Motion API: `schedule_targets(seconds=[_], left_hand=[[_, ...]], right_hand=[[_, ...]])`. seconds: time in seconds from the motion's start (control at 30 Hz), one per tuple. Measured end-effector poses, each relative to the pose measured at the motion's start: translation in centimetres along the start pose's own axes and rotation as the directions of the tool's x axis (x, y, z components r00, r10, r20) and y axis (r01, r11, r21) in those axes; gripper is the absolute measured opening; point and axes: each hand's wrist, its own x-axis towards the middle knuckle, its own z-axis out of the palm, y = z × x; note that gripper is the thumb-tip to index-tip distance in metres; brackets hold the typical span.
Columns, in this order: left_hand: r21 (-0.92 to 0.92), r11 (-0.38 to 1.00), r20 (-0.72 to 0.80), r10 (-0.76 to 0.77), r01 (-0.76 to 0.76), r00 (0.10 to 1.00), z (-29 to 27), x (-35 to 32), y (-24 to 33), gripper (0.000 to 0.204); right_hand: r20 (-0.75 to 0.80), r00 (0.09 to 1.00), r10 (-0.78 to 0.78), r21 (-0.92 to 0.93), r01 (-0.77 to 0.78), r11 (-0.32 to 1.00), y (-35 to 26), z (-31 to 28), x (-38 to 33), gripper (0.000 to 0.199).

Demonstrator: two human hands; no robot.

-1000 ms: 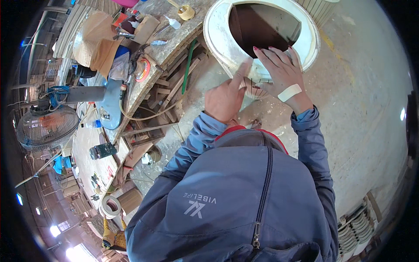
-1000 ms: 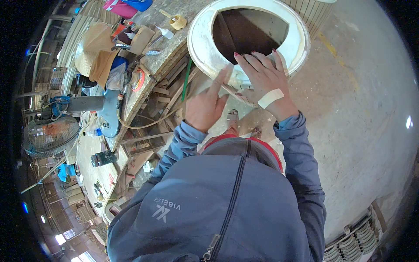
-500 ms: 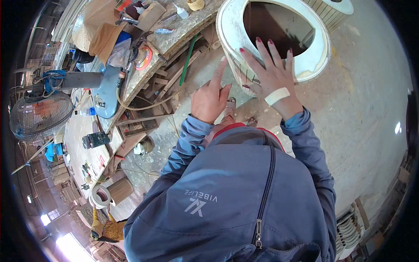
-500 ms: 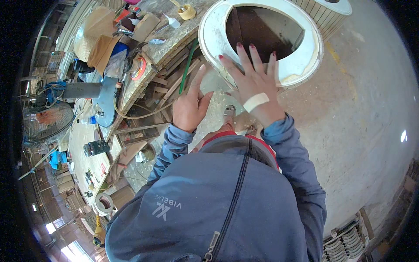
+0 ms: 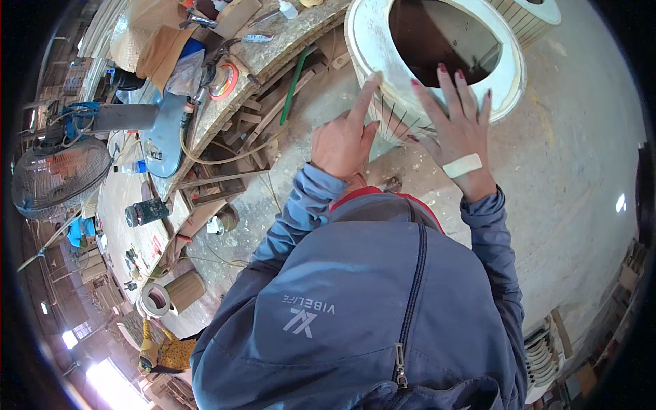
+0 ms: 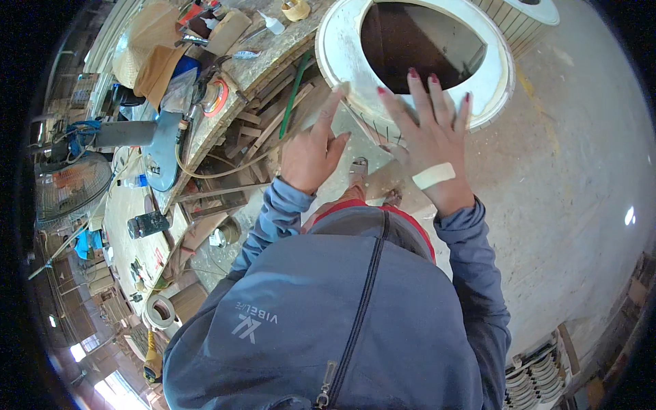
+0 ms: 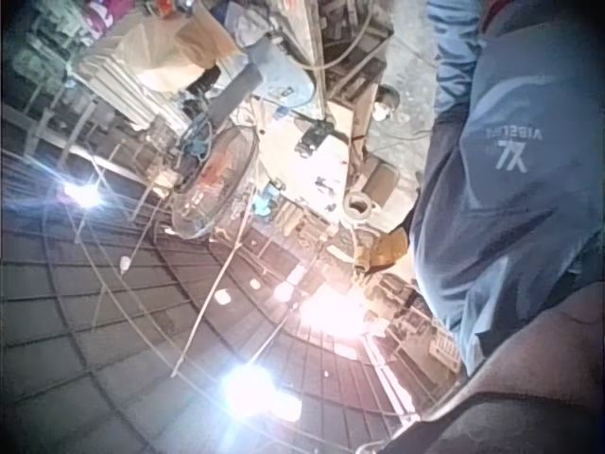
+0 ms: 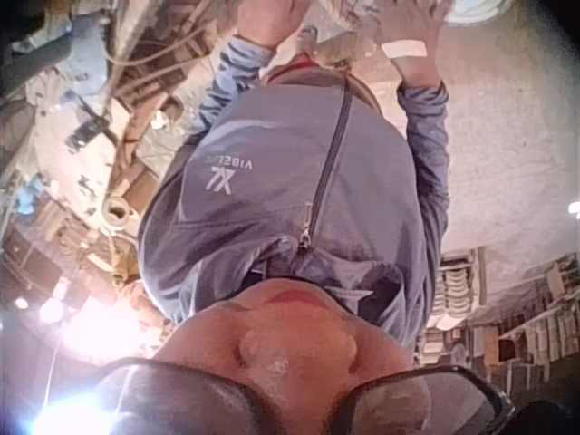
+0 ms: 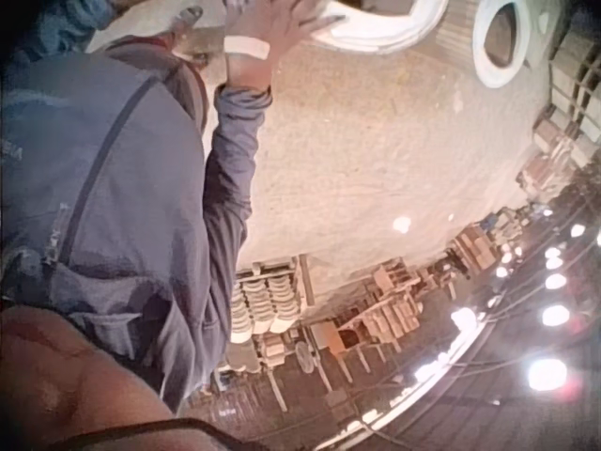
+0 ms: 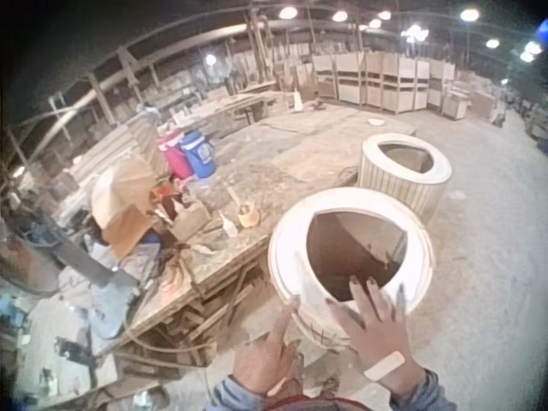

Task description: Applying a white rim or lining to large cylindrical wooden containers using adhesive.

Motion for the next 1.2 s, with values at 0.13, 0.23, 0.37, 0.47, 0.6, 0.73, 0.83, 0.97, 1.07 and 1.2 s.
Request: schedule_targets(seconds=[0.13, 0.23, 0.37, 0.47, 0.6, 0.73, 0.83, 0.97, 1.07, 1.2], left_hand=[[0.002, 1.000, 0.054, -0.020, 0.020, 0.998, 1.2, 0.2, 1.1, 0.089], [-0.009, 1.000, 0.094, 0.007, -0.006, 0.996, 2.1, -0.3, 3.3, 0.090], [-0.035, 0.995, 0.118, 0.092, -0.089, 0.989, 2.8, 0.2, 4.8, 0.089], [-0.025, 0.993, 0.120, 0.116, -0.114, 0.986, 2.2, 0.4, 4.6, 0.089], [-0.054, 0.990, 0.153, 0.137, -0.130, 0.979, 1.7, -0.8, 4.5, 0.088], [-0.049, 0.976, 0.123, 0.216, -0.212, 0.969, 2.4, -0.5, 4.9, 0.089], [-0.049, 0.981, 0.127, 0.194, -0.189, 0.973, 2.2, 0.0, 5.1, 0.092], [-0.063, 0.985, 0.134, 0.166, -0.159, 0.977, 2.6, 0.0, 4.9, 0.094], [-0.110, 0.982, 0.138, 0.167, -0.153, 0.976, 3.5, 0.1, 5.3, 0.094], [-0.166, 0.979, 0.183, 0.148, -0.118, 0.972, 3.2, 0.1, 5.7, 0.093]], right_hand=[[-0.008, 0.989, 0.145, -0.048, -0.145, 0.988, 1.8, 0.1, -2.0, 0.092], [-0.045, 0.979, 0.199, -0.046, -0.201, 0.979, 2.9, 0.5, -3.2, 0.094], [-0.096, 0.967, 0.236, 0.021, -0.235, 0.972, 3.3, 0.6, -3.8, 0.092], [-0.115, 0.967, 0.228, 0.075, -0.220, 0.972, 3.7, 0.7, -4.1, 0.090], [-0.167, 0.975, 0.146, 0.207, -0.110, 0.972, 4.6, 0.7, -4.1, 0.093], [-0.197, 0.973, 0.117, 0.223, -0.071, 0.972, 4.9, 0.8, -4.0, 0.094], [-0.197, 0.974, 0.113, 0.285, -0.053, 0.957, 5.6, 0.6, -4.1, 0.092], [-0.237, 0.959, 0.158, 0.383, -0.058, 0.922, 6.3, 0.6, -4.7, 0.091], [-0.256, 0.936, 0.242, 0.370, -0.136, 0.919, 7.3, 1.5, -6.0, 0.090], [-0.197, 0.911, 0.362, 0.392, -0.266, 0.881, 8.3, 2.6, -8.6, 0.092]])
